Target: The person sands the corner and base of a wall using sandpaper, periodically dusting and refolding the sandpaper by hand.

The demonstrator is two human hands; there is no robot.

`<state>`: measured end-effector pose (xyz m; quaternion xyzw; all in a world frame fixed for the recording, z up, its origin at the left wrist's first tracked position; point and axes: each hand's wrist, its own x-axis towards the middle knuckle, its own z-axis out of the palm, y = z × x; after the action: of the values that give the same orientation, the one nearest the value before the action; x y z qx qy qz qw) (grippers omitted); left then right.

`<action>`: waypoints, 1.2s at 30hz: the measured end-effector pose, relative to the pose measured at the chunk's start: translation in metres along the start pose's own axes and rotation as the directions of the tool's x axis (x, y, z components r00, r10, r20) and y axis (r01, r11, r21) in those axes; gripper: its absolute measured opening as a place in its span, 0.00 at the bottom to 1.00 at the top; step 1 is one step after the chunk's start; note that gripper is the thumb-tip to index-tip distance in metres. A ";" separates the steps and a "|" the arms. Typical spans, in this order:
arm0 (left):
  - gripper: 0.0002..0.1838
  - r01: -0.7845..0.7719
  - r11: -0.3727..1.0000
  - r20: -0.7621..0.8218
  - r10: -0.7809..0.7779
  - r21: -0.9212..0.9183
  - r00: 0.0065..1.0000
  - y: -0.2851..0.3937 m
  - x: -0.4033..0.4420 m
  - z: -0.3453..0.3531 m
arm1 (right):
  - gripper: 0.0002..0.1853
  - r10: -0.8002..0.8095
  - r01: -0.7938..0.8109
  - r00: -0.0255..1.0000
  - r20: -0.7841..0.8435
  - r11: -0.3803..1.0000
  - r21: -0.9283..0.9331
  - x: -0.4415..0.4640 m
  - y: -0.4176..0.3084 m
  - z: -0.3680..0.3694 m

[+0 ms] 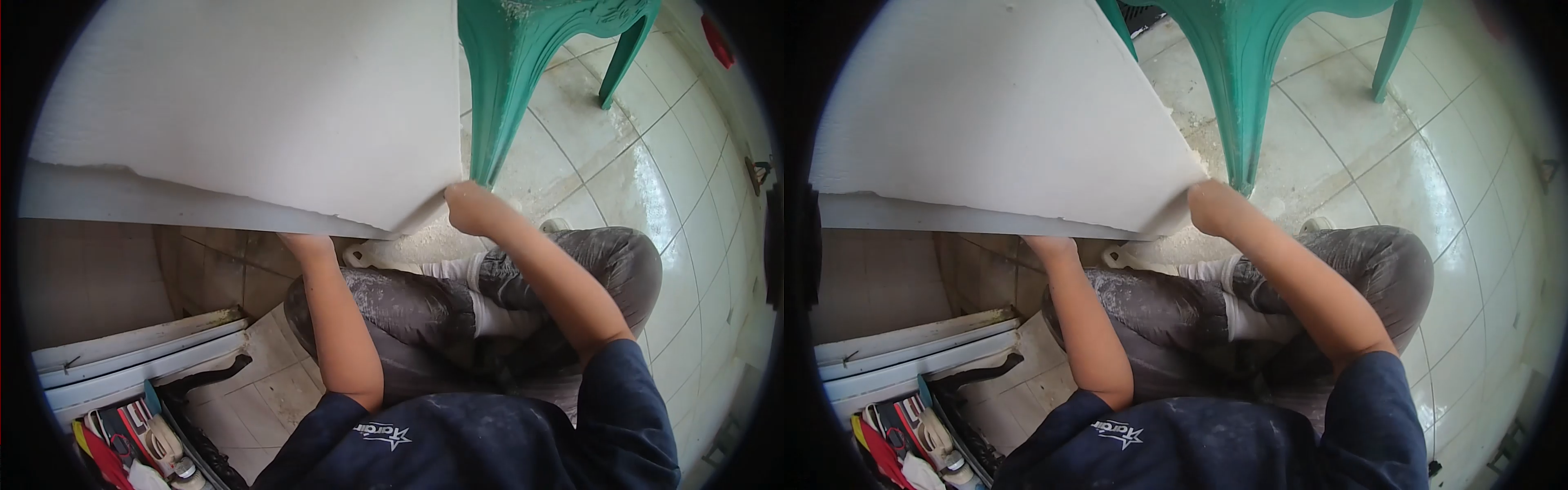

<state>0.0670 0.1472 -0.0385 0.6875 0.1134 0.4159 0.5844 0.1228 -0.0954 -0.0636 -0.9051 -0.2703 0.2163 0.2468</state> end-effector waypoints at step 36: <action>0.21 -0.021 0.994 -0.006 0.020 -0.110 1.000 -0.002 0.002 0.001 | 0.07 -0.084 0.084 0.977 -0.196 0.996 -0.006 -0.006 0.006 -0.021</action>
<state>0.0696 0.1487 -0.0393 0.6543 0.0845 0.4291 0.6169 0.1317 -0.1109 -0.0489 -0.9096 -0.2824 0.1155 0.2820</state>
